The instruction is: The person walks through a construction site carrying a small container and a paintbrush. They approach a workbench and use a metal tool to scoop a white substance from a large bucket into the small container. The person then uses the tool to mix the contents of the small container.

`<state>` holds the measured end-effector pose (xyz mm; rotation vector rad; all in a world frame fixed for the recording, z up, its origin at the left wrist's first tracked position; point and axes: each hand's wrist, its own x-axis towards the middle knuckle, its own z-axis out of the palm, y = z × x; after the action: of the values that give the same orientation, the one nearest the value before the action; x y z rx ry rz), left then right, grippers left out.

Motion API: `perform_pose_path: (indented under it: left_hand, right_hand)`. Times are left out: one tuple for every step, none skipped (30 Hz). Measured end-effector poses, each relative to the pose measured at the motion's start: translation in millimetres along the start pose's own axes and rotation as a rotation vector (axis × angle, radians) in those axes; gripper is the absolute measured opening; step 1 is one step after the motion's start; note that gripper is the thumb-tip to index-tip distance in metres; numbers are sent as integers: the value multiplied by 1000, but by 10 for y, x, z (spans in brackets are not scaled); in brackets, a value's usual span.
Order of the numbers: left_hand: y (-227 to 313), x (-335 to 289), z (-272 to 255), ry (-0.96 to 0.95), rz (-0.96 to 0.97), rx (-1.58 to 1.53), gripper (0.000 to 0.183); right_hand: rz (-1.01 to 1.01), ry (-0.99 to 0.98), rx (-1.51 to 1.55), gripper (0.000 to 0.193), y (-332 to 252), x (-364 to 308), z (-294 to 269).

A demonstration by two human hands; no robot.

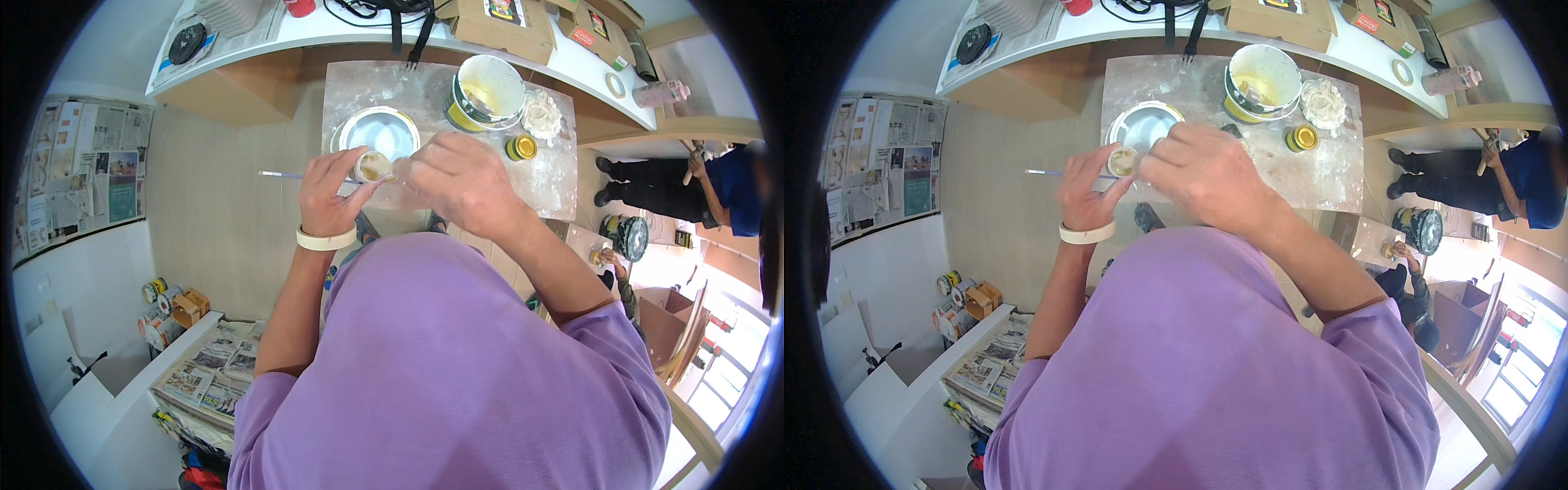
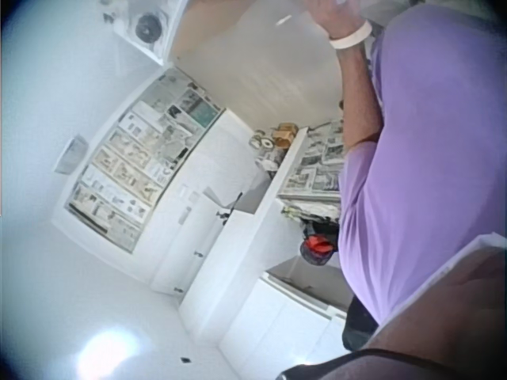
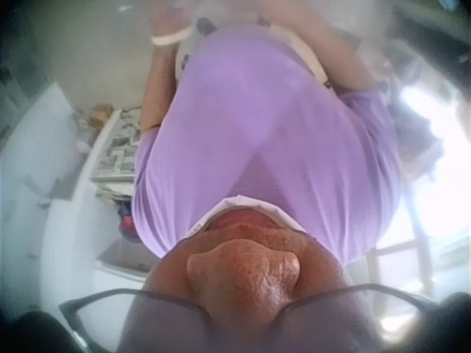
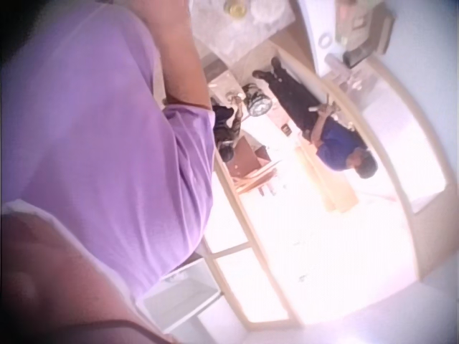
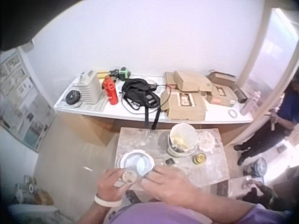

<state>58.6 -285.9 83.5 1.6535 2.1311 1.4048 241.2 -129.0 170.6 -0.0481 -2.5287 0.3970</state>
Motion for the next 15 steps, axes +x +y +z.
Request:
perform_pose_path:
  left_hand:
    - [-2,-8,2,7,-6,-3,55]
    - [1,3,-3,-1,11,3,55]
    - [7,14,-12,-9,29,10,54]
    - [10,23,-16,-16,46,17,54]
    - [5,17,-8,-11,40,12,54]
    - [-2,12,7,-5,35,7,54]
    - [-7,6,15,0,29,2,54]
    - [-6,13,16,-8,30,9,54]
    - [-5,19,13,-17,31,15,54]
    - [-6,25,12,-25,32,21,53]
    - [-16,25,15,-22,28,14,53]
    - [-29,21,21,-18,24,7,53]
    - [-38,22,25,-15,20,0,53]
    - [-38,25,16,-21,21,7,53]
    - [-32,40,1,-28,23,13,53]
  right_hand:
    - [3,-19,9,25,10,-4,21]
    - [7,-37,11,25,27,-4,34]
    - [10,-55,13,25,37,0,39]
    - [10,-50,11,24,22,23,18]
    - [9,-45,12,24,-15,50,-8]
    - [9,-40,13,24,-38,68,-16]
    - [30,-58,0,20,-28,82,0]
    - [52,-74,-17,16,0,104,9]
    - [75,-89,-34,13,14,122,15]
    - [118,-84,21,13,7,111,42]
    - [159,-78,79,14,0,81,95]
    - [200,-73,137,14,0,64,124]
    - [224,-70,106,13,22,85,110]
    - [249,-69,78,12,50,115,92]
    - [274,-69,50,11,66,130,85]
